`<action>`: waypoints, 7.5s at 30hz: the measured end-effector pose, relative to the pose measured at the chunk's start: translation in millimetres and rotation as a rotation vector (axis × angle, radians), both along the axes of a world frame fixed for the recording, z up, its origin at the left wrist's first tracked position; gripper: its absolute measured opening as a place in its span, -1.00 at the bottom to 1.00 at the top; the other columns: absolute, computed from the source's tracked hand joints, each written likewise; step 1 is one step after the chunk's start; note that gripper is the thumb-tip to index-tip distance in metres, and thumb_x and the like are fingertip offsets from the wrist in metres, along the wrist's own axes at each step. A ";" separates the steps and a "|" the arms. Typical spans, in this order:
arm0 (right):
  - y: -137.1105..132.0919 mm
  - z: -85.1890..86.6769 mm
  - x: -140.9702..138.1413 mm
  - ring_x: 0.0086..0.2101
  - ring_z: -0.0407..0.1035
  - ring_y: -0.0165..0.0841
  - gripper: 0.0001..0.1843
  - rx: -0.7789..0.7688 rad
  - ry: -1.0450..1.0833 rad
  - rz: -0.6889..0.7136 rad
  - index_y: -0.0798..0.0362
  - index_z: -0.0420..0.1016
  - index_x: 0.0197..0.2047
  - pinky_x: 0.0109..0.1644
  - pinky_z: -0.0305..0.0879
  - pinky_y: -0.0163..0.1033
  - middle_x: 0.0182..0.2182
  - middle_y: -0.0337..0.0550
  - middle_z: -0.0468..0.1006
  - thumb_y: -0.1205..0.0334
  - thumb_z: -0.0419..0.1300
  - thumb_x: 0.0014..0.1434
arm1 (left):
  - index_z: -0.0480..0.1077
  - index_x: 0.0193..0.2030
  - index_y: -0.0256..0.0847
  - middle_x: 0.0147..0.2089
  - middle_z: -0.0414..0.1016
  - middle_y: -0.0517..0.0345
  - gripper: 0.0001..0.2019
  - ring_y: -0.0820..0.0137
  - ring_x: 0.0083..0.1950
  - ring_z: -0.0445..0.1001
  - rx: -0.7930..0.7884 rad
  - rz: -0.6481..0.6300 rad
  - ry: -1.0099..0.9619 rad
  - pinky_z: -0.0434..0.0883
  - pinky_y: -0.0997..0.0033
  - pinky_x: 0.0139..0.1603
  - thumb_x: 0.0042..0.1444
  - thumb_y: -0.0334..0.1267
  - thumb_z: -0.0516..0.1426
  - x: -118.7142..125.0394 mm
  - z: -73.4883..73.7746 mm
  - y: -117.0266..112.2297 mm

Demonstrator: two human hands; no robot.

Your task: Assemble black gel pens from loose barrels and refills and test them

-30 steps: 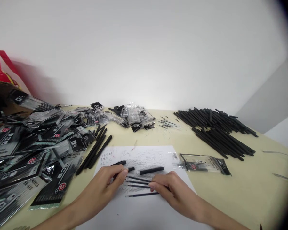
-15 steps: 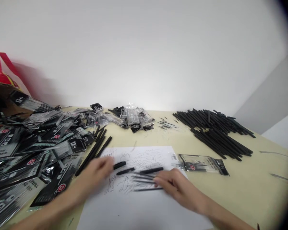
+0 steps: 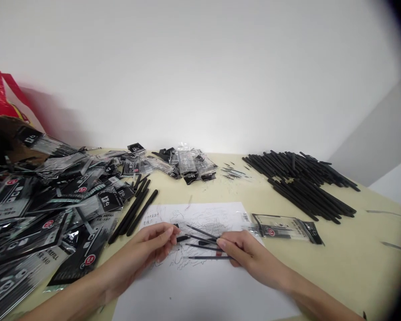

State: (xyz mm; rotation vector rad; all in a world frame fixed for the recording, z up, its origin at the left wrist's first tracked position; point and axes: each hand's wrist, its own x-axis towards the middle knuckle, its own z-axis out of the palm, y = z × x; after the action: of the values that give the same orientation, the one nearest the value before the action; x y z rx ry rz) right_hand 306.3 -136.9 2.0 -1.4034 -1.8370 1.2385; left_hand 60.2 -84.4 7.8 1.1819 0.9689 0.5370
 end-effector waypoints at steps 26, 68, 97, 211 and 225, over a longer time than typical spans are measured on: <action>-10.6 -0.6 -16.5 -0.59 -0.02 -0.50 -0.53 -0.024 0.046 -0.024 0.07 0.06 -0.57 -0.52 -0.07 -0.38 -0.65 -0.35 0.12 -0.05 -0.12 0.27 | -0.05 -0.58 -0.19 -0.58 -0.09 0.33 -0.60 0.50 -0.53 -0.04 0.676 -0.096 0.341 0.00 0.47 -0.50 0.23 -0.05 -0.15 10.1 -11.3 -13.3; -15.1 -6.6 -18.1 -0.55 0.10 -0.47 -0.56 -0.061 -0.031 -0.124 0.07 0.24 -0.46 -0.48 0.05 -0.39 -0.62 -0.33 0.16 -0.08 -0.12 0.26 | 0.28 -0.41 -0.24 -0.63 -0.05 0.37 -0.59 0.51 -0.57 -0.04 0.317 -0.047 0.214 -0.05 0.52 -0.57 0.15 0.09 -0.08 13.3 -9.1 -14.8; -14.2 -7.0 -19.6 -0.59 -0.12 -0.52 -0.54 -0.140 0.146 -0.104 0.07 0.13 -0.49 -0.55 -0.14 -0.39 -0.64 -0.40 0.01 -0.15 -0.08 0.22 | 0.24 -0.48 -0.24 -0.59 -0.10 0.36 -0.65 0.54 -0.57 -0.08 0.408 -0.016 0.234 -0.06 0.52 -0.57 0.13 0.02 0.00 14.0 -9.8 -13.9; 47.0 1.5 182.5 -0.21 0.39 -0.16 -0.76 0.250 -0.590 -0.299 0.06 0.52 -0.25 -0.12 0.27 -0.19 -0.26 -0.05 0.54 0.19 0.13 0.02 | 0.30 -0.04 -0.29 -0.08 0.38 0.05 -0.75 0.34 -0.16 0.43 0.385 -0.320 0.329 0.42 0.23 -0.20 0.18 -0.22 0.06 124.4 -0.6 105.2; 40.6 8.2 175.9 -0.26 0.38 -0.25 -0.80 0.342 -0.682 -0.240 0.08 0.50 -0.28 -0.18 0.25 -0.25 -0.28 -0.06 0.51 0.22 0.09 0.08 | 0.28 0.00 -0.26 0.00 0.35 0.01 -0.74 0.31 -0.08 0.41 1.135 -0.252 0.392 0.40 0.17 -0.11 0.19 -0.23 0.05 191.1 -35.5 156.2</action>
State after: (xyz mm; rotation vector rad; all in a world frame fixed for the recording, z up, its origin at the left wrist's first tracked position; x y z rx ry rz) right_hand 482.2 -96.3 10.2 -1.9082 -2.0796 0.3043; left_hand 251.2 71.8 -27.6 2.4600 0.7993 0.6831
